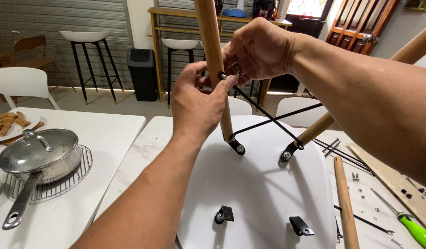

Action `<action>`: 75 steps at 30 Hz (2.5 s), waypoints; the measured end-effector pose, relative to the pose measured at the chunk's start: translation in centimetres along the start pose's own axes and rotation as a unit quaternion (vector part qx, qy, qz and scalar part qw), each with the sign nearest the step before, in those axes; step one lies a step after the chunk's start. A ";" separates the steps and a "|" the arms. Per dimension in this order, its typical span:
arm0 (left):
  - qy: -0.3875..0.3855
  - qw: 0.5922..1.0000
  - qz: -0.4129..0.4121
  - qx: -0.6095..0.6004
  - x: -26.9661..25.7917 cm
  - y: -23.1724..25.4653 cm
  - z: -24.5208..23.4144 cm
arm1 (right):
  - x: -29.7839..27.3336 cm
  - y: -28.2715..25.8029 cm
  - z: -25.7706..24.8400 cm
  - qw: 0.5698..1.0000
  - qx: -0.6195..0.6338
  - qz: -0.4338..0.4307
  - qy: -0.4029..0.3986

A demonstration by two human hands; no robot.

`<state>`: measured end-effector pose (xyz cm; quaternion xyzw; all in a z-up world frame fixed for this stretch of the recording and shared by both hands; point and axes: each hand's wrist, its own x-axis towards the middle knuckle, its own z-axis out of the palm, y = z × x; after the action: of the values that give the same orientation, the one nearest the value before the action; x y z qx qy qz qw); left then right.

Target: The person assembles a chair by inserting wooden legs into metal brackets on the underside of a white seat, then attaches a black metal cross-brace between the legs using bolts and washers. The person uses a green screwdriver to tighten the fasteners.

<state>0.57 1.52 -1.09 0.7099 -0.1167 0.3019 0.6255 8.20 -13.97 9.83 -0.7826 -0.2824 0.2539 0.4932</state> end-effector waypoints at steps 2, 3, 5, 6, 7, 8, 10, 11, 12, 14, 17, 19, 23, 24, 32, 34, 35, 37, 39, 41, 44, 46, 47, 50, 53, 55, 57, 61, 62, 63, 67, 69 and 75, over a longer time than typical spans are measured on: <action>0.021 1.000 -0.012 0.011 -0.3 0.0 0.2 | -0.5 0.1 0.2 0.999 0.022 -0.001 0.026; 0.032 0.999 -0.018 0.016 -0.5 0.0 0.3 | -0.7 0.2 0.4 0.999 0.033 -0.001 0.039; 0.046 0.999 -0.012 0.010 -0.8 0.0 0.4 | -1.2 0.7 0.8 0.997 -0.006 -0.032 0.068; 0.052 0.999 -0.009 0.007 -1.0 0.0 0.4 | -1.5 1.1 1.1 0.995 -0.025 -0.047 0.082; 0.053 0.999 0.002 -0.003 -1.2 -0.1 0.4 | -1.8 1.5 1.4 0.992 -0.021 -0.044 0.117; 0.053 0.998 0.012 -0.012 -1.3 -0.1 0.4 | -2.2 2.0 1.8 0.987 -0.016 -0.041 0.152; 0.053 0.998 0.032 -0.021 -1.4 -0.2 0.1 | -2.7 2.7 2.7 0.976 -0.019 -0.040 0.215; 0.053 0.998 0.040 -0.020 -1.5 -0.2 -0.1 | -2.9 3.1 3.2 0.969 -0.026 -0.042 0.244; 0.052 0.997 0.049 -0.019 -1.5 -0.3 -0.2 | -3.1 3.5 3.7 0.961 -0.032 -0.043 0.272; 0.047 0.998 0.049 0.002 -1.6 -0.3 -0.5 | -3.5 4.2 4.7 0.950 -0.058 -0.065 0.300; 0.042 0.999 0.028 0.012 -1.7 -0.2 -0.4 | -4.0 5.2 5.9 0.944 -0.073 -0.108 0.302; 0.043 0.999 0.026 0.009 -1.7 -0.1 -0.2 | -4.2 5.6 6.4 0.940 -0.085 -0.130 0.303; 0.046 0.998 0.028 0.015 -1.6 0.0 0.0 | -4.6 5.9 7.5 0.916 -0.124 -0.120 0.363; 0.046 0.999 0.021 0.019 -1.5 0.0 0.1 | -4.7 6.0 7.8 0.907 -0.133 -0.110 0.385; 0.056 0.998 0.007 -0.002 -1.6 0.4 0.4 | -6.5 8.1 11.6 0.802 -0.259 -0.193 0.502; 0.050 0.999 -0.007 -0.001 -1.4 0.4 0.3 | -7.3 9.1 12.8 0.781 -0.278 -0.213 0.518; 0.048 0.999 -0.012 0.003 -1.4 0.4 0.3 | -8.0 9.8 13.4 0.780 -0.279 -0.211 0.519; 0.048 0.999 0.007 0.003 -1.6 0.3 0.3 | -9.4 11.3 14.3 0.783 -0.260 -0.185 0.534; 0.052 0.997 0.054 -0.005 -1.7 0.1 0.2 | -10.8 12.9 14.7 0.787 -0.222 -0.138 0.559; 0.055 0.996 0.069 0.004 -1.8 0.0 0.0 | -12.4 14.1 14.2 0.779 -0.170 -0.081 0.597; 0.035 0.998 0.048 0.023 -2.0 0.0 -0.5 | -14.6 15.0 12.2 0.745 -0.055 -0.059 0.662; 0.023 0.999 0.035 0.030 -2.0 0.1 -0.7 | -15.7 15.1 10.7 0.719 -0.008 -0.056 0.693; 0.023 0.999 0.034 0.029 -2.0 0.2 -0.7 | -16.2 15.0 10.0 0.711 -0.007 -0.049 0.701; 0.025 0.999 0.040 0.022 -2.1 0.4 -0.8 | -17.1 15.0 8.9 0.698 -0.003 -0.055 0.714; 0.030 0.998 0.041 0.027 -2.3 0.5 -0.9 | -17.4 15.7 8.9 0.691 -0.005 -0.033 0.722; 0.032 0.998 0.037 0.027 -2.4 0.6 -1.0 | -17.5 16.8 9.7 0.687 -0.010 0.011 0.726; 0.033 0.999 0.033 0.020 -2.4 0.6 -1.0 | -17.8 18.5 10.9 0.682 -0.015 0.070 0.728; 0.032 0.999 0.026 0.024 -2.1 0.6 -0.7 | -19.2 23.0 13.0 0.687 -0.022 0.183 0.703; 0.033 0.998 0.039 0.025 -2.0 0.6 -0.7 | -19.6 24.4 13.3 0.687 -0.009 0.195 0.700; 0.033 0.998 0.051 0.027 -2.1 0.5 -0.6 | -20.1 25.8 13.5 0.687 0.005 0.209 0.696; 0.049 0.994 0.074 0.062 -2.0 0.4 -0.2 | -22.3 30.7 11.8 0.671 0.038 0.256 0.695; 0.070 0.989 0.105 0.074 -2.0 0.3 0.0 | -23.2 32.7 10.1 0.662 -0.003 0.301 0.686; 0.092 0.985 0.077 0.122 -1.7 0.3 0.6 | -22.9 34.8 3.4 0.734 -0.014 0.374 0.567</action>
<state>-0.80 0.55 -1.80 0.7391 -0.0753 0.4247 0.5173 -3.75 -40.05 -20.63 -0.8308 0.3611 -0.0766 0.4164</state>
